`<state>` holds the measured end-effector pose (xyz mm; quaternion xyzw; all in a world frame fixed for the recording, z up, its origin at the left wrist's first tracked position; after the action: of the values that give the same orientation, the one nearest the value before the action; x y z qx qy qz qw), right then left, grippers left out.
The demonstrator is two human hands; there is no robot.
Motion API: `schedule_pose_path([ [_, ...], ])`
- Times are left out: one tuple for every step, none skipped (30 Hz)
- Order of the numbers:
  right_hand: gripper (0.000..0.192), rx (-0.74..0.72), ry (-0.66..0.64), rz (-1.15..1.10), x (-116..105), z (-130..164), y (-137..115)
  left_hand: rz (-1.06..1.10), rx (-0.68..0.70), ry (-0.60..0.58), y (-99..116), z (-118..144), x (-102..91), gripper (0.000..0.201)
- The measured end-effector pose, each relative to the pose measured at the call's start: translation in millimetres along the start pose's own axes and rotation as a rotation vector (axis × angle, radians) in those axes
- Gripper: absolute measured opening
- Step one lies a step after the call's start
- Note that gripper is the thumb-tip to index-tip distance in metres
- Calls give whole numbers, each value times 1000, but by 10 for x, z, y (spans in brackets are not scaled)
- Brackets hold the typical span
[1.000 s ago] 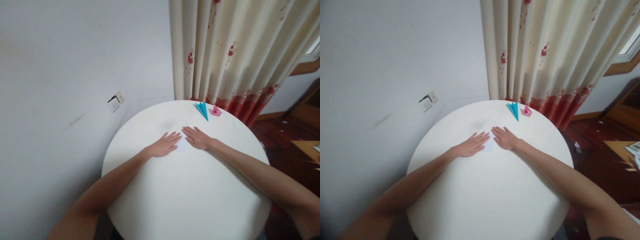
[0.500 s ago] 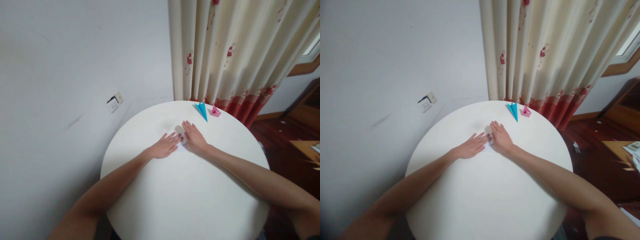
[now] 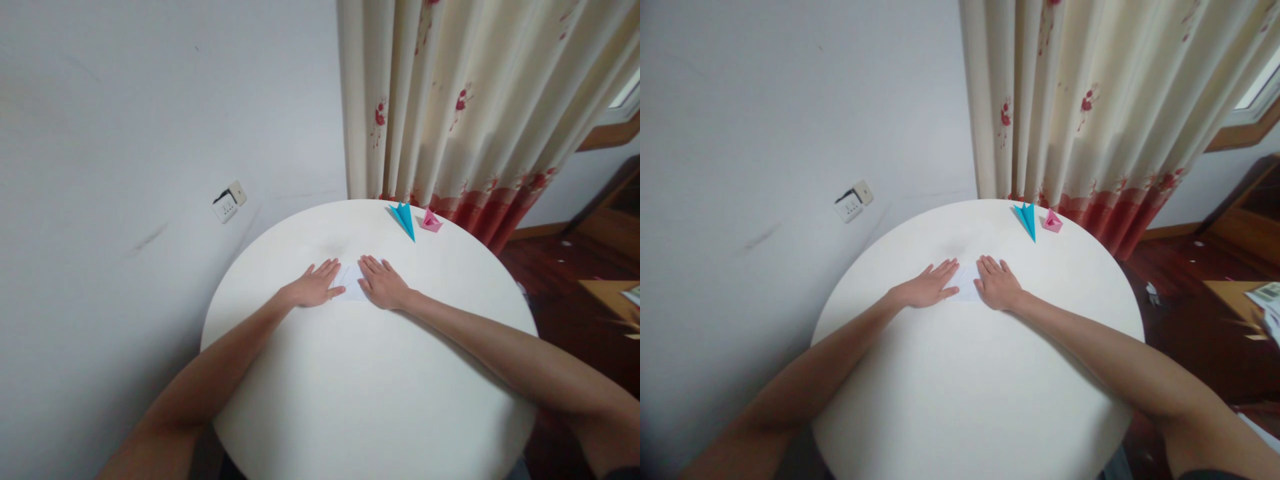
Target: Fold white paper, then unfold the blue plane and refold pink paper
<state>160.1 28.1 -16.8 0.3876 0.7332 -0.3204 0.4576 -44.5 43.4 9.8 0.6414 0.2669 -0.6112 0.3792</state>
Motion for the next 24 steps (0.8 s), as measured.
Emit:
schedule_pose_path([
  [61, 1, -5, 1, -2, 1, -2, 20, -27, -7, -63, -1, -27, 79],
  [62, 2, -10, 0, -3, 0, -1, 50, -41, -13, -120, -6, -51, 77],
  [62, 3, -12, -2, -4, -1, 0, 84, -48, -13, -169, -16, -73, 75],
  [62, 6, -13, -5, -6, -2, 3, 124, -52, 1, -208, -30, -94, 72],
  [62, 10, -13, -8, -8, -4, 7, 165, -52, 36, -231, -48, -115, 70],
  [62, 17, -13, -9, -11, -6, 11, 204, -46, 91, -237, -67, -136, 68],
  [62, 26, -14, -10, -14, -9, 17, 238, -25, 152, -223, -85, -153, 67],
  [62, 37, -15, -9, -17, -11, 23, 263, 11, 207, -190, -98, -163, 65],
  [61, 48, -16, -6, -21, -12, 30, 277, 59, 245, -142, -105, -163, 63],
  [61, 61, -16, -4, -24, -14, 39, 277, 115, 246, -82, -107, -148, 61],
  [61, 73, -13, -1, -27, -16, 50, 262, 171, 210, -19, -103, -120, 59],
  [61, 83, -10, 2, -29, -17, 63, 234, 216, 156, 39, -94, -85, 58],
  [61, 93, -6, 4, -30, -18, 78, 197, 245, 99, 88, -80, -51, 57],
  [61, 103, -3, 7, -29, -19, 95, 157, 262, 50, 125, -64, -22, 58],
  [60, 111, -2, 9, -27, -20, 112, 121, 273, 13, 151, -47, -2, 60],
  [60, 116, -2, 9, -24, -20, 130, 92, 283, -3, 169, -31, 6, 61],
  [60, 116, -2, 9, -21, -21, 145, 71, 297, -2, 182, -17, 3, 63],
  [59, 114, 0, 7, -20, -21, 159, 56, 317, 6, 190, -7, -7, 63],
  [58, 111, 3, 5, -21, -22, 171, 46, 343, 18, 195, -2, -19, 62],
  [58, 106, 7, 2, -22, -22, 180, 38, 367, 34, 196, -1, -34, 61],
  [58, 104, 10, 0, -25, -22, 188, 34, 386, 49, 192, -6, -47, 59],
  [57, 104, 12, -2, -28, -22, 195, 34, 398, 60, 184, -15, -57, 57],
  [57, 105, 12, -4, -32, -23, 200, 40, 406, 68, 172, -26, -64, 55],
  [57, 105, 11, -5, -35, -23, 204, 49, 413, 74, 158, -37, -69, 53],
])
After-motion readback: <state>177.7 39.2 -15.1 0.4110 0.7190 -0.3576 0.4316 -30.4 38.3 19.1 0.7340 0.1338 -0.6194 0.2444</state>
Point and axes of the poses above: each hand's wrist, its own z-axis away from the middle knuckle, its own x-axis out of the palm, y = z × x, the point moved 3 cm from there along -z, towards the middle knuckle, and after that the axes turned 12 degrees about y, right-handed, at the moved point
